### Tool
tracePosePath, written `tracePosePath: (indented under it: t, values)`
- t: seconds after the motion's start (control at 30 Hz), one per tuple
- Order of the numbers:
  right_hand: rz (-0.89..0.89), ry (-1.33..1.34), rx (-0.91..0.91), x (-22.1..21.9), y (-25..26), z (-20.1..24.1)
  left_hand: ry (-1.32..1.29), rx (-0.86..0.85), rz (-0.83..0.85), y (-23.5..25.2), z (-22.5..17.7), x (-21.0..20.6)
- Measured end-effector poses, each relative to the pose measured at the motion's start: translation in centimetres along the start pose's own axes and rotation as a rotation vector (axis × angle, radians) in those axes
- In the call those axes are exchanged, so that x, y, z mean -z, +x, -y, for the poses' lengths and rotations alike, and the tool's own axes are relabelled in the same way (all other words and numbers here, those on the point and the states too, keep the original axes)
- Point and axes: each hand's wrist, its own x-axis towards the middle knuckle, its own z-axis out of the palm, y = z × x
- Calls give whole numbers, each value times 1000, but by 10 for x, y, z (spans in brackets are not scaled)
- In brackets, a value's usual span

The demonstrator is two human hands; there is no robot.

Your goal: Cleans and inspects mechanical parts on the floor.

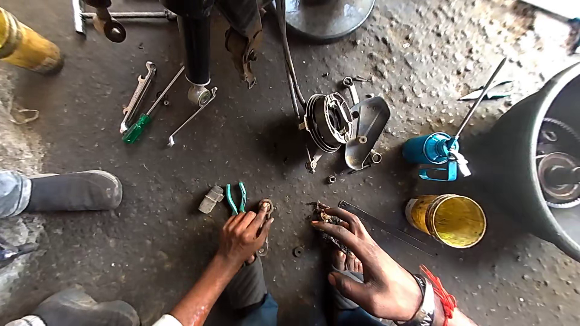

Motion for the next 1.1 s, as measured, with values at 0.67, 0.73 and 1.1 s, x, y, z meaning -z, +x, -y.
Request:
tracePosePath:
  t: [0.67,0.73,1.1]
  values:
    - [-12,-14,6,-1,-1,-3,102,165,258,-6,-33,8]
    - [-12,-17,5,-1,-1,-2,106,158,252,-6,-34,8]
    - [-1,-28,3,-1,-1,-1,97,181,279,-4,-37,8]
